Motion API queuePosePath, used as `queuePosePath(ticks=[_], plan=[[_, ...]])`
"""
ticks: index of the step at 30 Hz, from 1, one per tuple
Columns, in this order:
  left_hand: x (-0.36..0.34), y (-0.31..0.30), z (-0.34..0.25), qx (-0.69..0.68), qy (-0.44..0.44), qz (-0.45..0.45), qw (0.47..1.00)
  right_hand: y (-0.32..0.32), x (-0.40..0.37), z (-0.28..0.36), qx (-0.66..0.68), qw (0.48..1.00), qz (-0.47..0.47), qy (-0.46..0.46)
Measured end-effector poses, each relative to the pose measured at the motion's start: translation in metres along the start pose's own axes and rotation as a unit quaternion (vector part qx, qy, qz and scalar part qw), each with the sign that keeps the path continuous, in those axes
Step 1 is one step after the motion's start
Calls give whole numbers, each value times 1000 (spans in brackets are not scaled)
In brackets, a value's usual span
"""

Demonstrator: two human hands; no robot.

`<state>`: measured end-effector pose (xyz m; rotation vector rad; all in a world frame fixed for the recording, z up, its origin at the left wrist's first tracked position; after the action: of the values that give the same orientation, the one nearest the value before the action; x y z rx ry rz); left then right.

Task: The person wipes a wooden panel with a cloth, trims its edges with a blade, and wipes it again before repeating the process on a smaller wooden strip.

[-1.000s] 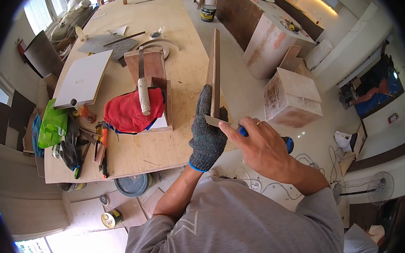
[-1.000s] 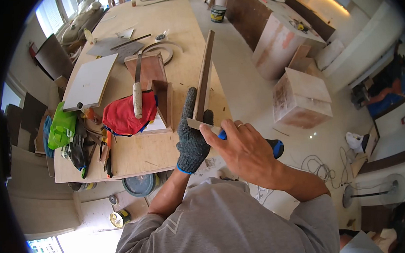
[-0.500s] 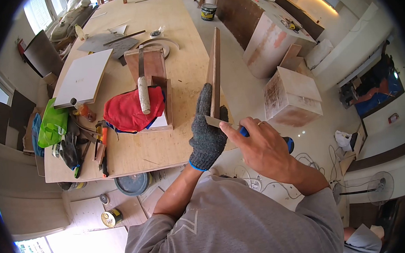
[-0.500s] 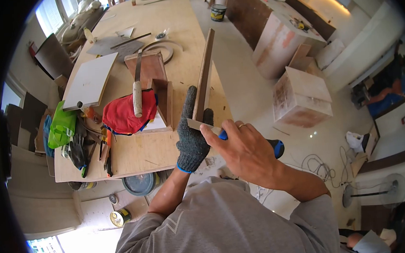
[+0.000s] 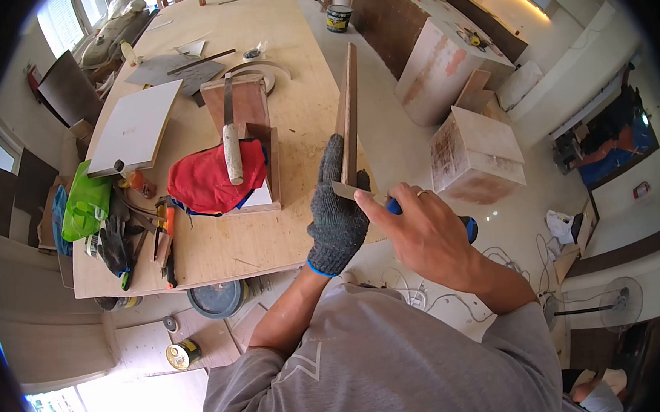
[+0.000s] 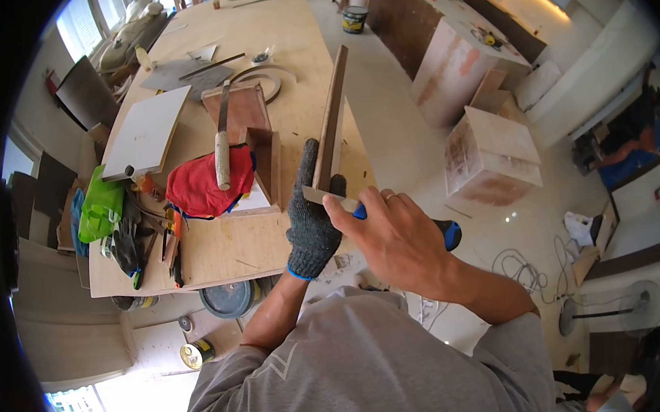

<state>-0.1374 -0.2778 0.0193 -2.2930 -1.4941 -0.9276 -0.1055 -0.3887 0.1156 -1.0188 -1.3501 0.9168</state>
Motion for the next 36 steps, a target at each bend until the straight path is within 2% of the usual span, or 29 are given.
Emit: queuePosePath(ticks=[2,5,10,11,14,17,20,23,26,29,32,35,36], plan=[[-1,1,1,-11,-8,2,1000,0,0,-1,9,1000,2,1],[2,1,-2,48,25,18,998,2,-2,0,4,1000,16,5],[-3,3,7,-57,-34,12,998,2,1,-6,18,1000,-2,7],[-3,3,8,-65,-46,18,997,2,1,-5,11,1000,-3,6],[-2,0,8,-14,-4,25,1000,1,3,-5,7,1000,-10,6],[-4,1,6,-62,-54,24,996,3,6,-6,6,1000,-4,10],[2,-1,0,-10,-23,31,999,8,15,-18,4,1000,-19,24],[3,-1,-2,76,48,46,995,10,19,-24,7,999,-23,24],[2,-2,-5,39,16,32,999,6,10,-13,-12,1000,10,11],[0,-1,3,11,-28,34,999,6,11,-18,-1,1000,-28,13],[2,-1,5,57,-13,53,997,10,20,-32,29,998,-34,40],[0,-1,7,28,15,34,999,8,16,-26,21,999,-3,29],[0,-2,8,15,-5,31,999,7,16,-24,23,999,-7,25]])
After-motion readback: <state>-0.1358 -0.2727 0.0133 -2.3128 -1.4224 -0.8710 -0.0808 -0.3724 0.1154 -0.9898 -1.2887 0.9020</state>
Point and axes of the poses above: each hand's wrist, its own x-axis towards the middle knuckle, its own y-axis out of the palm, z = x × y, the point moved 9 cm from there along x, towards the middle knuckle, and after that the axes turned 12 degrees about y, right-handed, at the moved point
